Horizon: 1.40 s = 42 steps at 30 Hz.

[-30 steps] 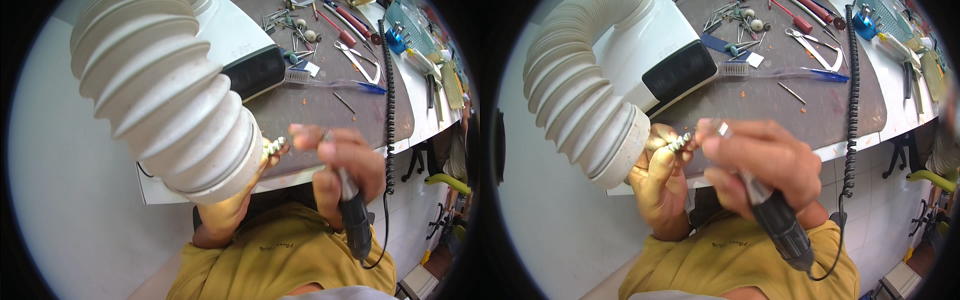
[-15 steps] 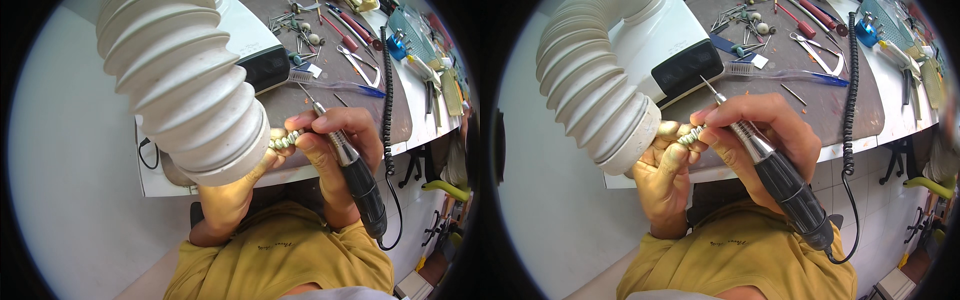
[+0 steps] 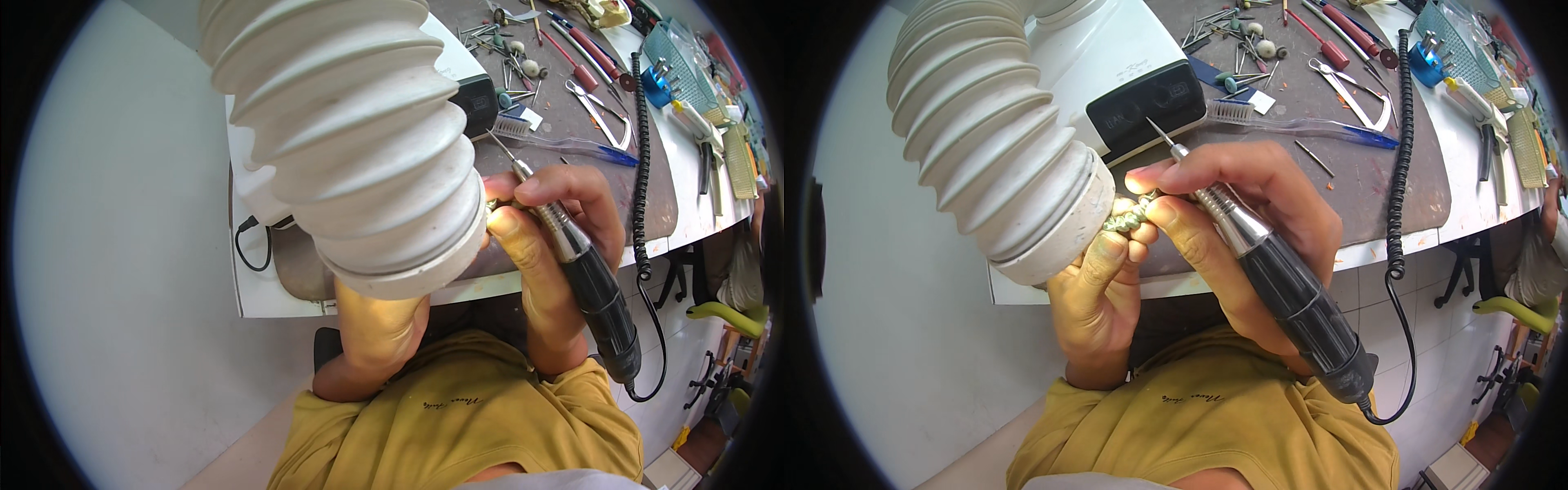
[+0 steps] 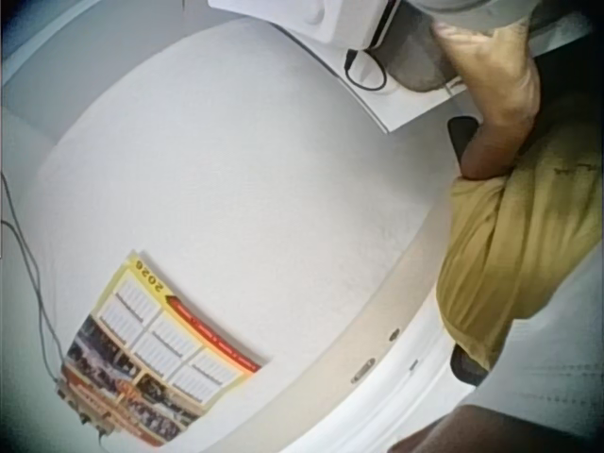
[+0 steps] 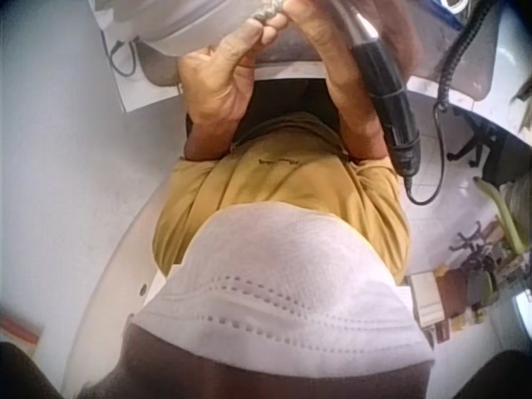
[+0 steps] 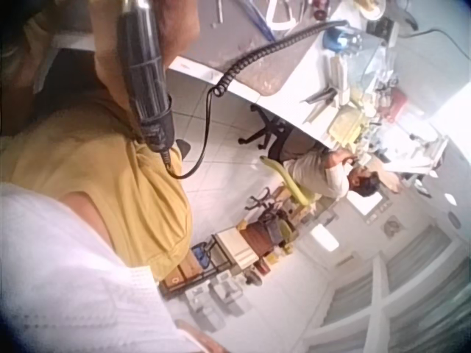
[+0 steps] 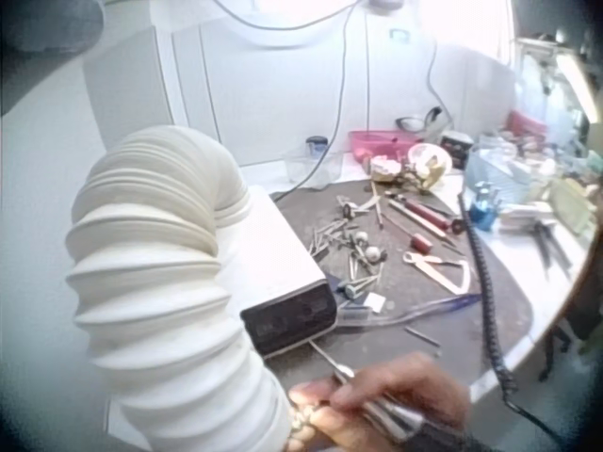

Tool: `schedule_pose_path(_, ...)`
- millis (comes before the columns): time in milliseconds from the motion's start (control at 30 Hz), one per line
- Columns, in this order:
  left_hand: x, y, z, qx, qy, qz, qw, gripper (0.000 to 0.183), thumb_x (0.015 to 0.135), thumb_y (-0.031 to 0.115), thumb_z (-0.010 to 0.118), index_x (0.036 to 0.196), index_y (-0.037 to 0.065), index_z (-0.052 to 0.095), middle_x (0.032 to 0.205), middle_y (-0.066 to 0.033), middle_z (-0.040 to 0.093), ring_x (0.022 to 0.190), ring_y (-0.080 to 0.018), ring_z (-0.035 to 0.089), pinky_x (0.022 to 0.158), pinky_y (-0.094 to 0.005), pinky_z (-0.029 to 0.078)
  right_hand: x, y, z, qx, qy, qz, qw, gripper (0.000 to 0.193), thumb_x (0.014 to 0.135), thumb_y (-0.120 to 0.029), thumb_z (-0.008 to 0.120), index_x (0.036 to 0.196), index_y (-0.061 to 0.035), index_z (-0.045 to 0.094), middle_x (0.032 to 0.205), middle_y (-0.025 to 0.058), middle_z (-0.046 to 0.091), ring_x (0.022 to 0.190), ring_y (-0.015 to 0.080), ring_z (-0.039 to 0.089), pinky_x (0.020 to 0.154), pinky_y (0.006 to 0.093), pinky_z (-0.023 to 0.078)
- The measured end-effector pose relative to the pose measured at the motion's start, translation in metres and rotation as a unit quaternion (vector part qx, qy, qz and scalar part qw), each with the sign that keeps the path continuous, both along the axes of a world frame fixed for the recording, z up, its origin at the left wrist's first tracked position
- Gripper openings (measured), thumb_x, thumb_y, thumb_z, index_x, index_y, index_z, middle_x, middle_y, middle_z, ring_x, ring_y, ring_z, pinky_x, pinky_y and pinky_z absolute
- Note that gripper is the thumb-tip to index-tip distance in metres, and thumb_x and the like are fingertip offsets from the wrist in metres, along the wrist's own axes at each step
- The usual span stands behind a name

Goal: The person uses a rotary handpiece to grind and shape a small dental appliance. They repeatedly adjust the flexible extraction arm for better access and lighting, switch between different rotary bits, and inspect the workpiece. At the end, they measure the appliance with calipers.

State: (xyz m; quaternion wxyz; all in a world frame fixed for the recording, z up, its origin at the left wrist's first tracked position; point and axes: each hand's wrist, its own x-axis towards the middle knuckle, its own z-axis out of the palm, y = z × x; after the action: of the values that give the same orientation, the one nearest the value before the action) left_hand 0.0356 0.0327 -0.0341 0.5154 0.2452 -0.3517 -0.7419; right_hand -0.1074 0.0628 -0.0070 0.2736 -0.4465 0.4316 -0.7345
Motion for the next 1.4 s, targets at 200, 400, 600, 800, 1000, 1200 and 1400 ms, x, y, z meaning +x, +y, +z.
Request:
schedule_pose_path(200,-0.002,0.001,-0.002,0.004,0.02,0.035,0.999,0.037,0.093,-0.002,0.058,0.127,-0.009,0.048,0.111,-0.0176,0.062,0.094,-0.0208,0.065,0.083,-0.0269,0.057,0.006,-0.001,0.002,0.026,0.011,-0.027,0.999,0.031,0.081,-0.008,0.08,0.102,-0.0001,0.06,0.094,0.0089,0.066,0.088,0.0133,0.064,0.084,0.0261,0.049)
schedule_pose_path(400,-0.006,0.002,0.0,0.039,0.038,0.069,0.996,0.036,0.094,0.0,0.057,0.128,-0.007,0.048,0.111,-0.0162,0.063,0.094,-0.0209,0.066,0.079,-0.0272,0.058,0.005,0.0,0.003,0.039,-0.03,0.007,0.999,0.032,0.081,-0.011,0.081,0.102,0.0011,0.061,0.094,0.0083,0.066,0.089,0.0126,0.064,0.083,0.025,0.048)
schedule_pose_path(600,-0.007,-0.001,-0.009,-0.091,-0.025,0.057,0.994,0.035,0.095,0.003,0.058,0.128,-0.006,0.05,0.111,-0.0168,0.064,0.093,-0.0215,0.067,0.078,-0.0277,0.058,-0.002,0.003,0.007,0.076,-0.022,0.021,0.997,0.029,0.082,-0.011,0.078,0.103,0.0012,0.062,0.094,0.0097,0.068,0.089,0.0136,0.064,0.082,0.0259,0.049)
schedule_pose_path(800,-0.008,0.004,-0.014,-0.076,-0.093,0.157,0.98,0.034,0.093,0.003,0.059,0.125,-0.006,0.052,0.115,-0.0177,0.062,0.097,-0.0243,0.067,0.081,-0.0307,0.059,-0.012,0.008,0.004,0.003,0.26,-0.075,0.963,0.031,0.086,-0.022,0.074,0.105,-0.0001,0.065,0.089,0.0127,0.066,0.09,0.0204,0.065,0.078,0.0289,0.05)
schedule_pose_path(1000,-0.009,0.002,-0.005,-0.107,-0.059,0.084,0.989,0.039,0.091,0.003,0.061,0.128,-0.006,0.049,0.115,-0.0182,0.062,0.101,-0.0285,0.066,0.088,-0.0374,0.059,-0.013,0.013,-0.006,-0.116,0.31,-0.058,0.942,0.024,0.083,-0.016,0.07,0.1,-0.0008,0.063,0.082,0.013,0.061,0.085,0.0324,0.068,0.088,0.0525,0.054)
schedule_pose_path(1200,-0.01,0.0,0.004,-0.165,-0.112,0.059,0.978,0.04,0.091,0.002,0.06,0.128,-0.004,0.048,0.115,-0.0172,0.061,0.105,-0.0285,0.064,0.091,-0.042,0.057,-0.009,0.013,-0.016,-0.156,0.253,-0.026,0.954,0.028,0.083,-0.01,0.072,0.104,0.0001,0.058,0.079,0.0149,0.061,0.091,0.0396,0.07,0.09,0.0567,0.054)
schedule_pose_path(1400,-0.003,-0.002,-0.008,-0.198,-0.183,0.075,0.96,0.033,0.091,0.001,0.058,0.122,-0.003,0.051,0.115,-0.0163,0.059,0.109,-0.0268,0.062,0.093,-0.0426,0.055,-0.011,0.012,-0.016,-0.158,0.278,-0.014,0.947,0.029,0.081,-0.011,0.075,0.103,0.0,0.058,0.077,0.0149,0.063,0.092,0.0423,0.07,0.087,0.0541,0.056)
